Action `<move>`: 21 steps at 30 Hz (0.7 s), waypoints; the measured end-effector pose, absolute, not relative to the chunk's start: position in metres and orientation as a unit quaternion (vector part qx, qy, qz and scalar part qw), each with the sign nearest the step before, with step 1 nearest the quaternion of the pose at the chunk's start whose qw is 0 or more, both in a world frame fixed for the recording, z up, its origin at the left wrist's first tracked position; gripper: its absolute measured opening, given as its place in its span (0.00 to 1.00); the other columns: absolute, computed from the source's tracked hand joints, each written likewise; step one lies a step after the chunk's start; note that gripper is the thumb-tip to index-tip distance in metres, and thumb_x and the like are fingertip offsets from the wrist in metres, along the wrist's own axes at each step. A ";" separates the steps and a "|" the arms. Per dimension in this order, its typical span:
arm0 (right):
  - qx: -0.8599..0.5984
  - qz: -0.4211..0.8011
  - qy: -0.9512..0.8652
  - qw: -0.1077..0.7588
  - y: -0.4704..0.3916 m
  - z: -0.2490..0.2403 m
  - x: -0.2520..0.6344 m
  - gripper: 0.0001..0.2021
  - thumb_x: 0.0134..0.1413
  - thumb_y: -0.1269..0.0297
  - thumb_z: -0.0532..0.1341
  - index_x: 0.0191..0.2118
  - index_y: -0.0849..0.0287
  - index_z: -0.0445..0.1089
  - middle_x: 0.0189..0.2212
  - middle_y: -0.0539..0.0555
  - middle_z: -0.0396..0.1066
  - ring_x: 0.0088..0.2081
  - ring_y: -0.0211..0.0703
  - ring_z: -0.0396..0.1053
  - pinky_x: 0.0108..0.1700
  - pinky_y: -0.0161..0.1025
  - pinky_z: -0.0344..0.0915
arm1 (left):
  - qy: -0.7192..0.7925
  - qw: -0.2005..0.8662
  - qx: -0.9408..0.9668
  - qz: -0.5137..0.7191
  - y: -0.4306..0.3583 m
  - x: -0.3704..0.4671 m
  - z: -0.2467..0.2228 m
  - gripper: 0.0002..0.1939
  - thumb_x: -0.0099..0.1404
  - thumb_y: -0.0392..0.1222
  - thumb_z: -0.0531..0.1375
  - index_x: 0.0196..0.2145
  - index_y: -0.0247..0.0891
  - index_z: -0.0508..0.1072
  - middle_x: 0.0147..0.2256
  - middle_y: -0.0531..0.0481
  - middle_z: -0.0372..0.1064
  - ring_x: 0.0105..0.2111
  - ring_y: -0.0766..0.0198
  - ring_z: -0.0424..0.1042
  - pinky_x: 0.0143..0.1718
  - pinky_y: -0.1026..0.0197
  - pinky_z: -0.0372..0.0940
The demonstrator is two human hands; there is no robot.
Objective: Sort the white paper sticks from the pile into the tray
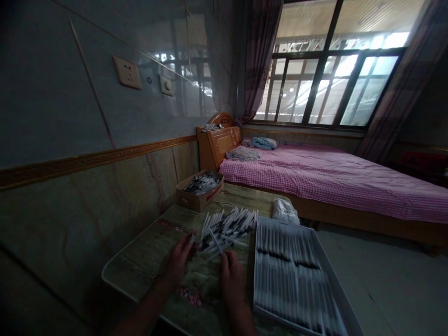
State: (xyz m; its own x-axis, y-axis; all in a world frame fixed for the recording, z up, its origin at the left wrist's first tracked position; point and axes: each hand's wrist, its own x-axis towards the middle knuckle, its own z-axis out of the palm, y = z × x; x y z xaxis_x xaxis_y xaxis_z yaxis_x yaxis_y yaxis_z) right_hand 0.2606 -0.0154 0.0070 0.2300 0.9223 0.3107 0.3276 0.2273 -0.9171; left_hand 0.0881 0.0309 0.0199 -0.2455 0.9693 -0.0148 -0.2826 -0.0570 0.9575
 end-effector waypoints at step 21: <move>-0.533 0.276 -0.586 0.544 -0.014 -0.001 0.264 0.17 0.58 0.52 0.57 0.38 0.58 0.77 0.36 0.56 0.78 0.39 0.49 0.75 0.41 0.40 0.69 | 0.375 0.588 0.274 0.662 0.032 0.084 0.018 0.25 0.41 0.54 0.73 0.28 0.36 0.69 0.20 0.60 0.63 0.18 0.75 0.60 0.18 0.71 0.55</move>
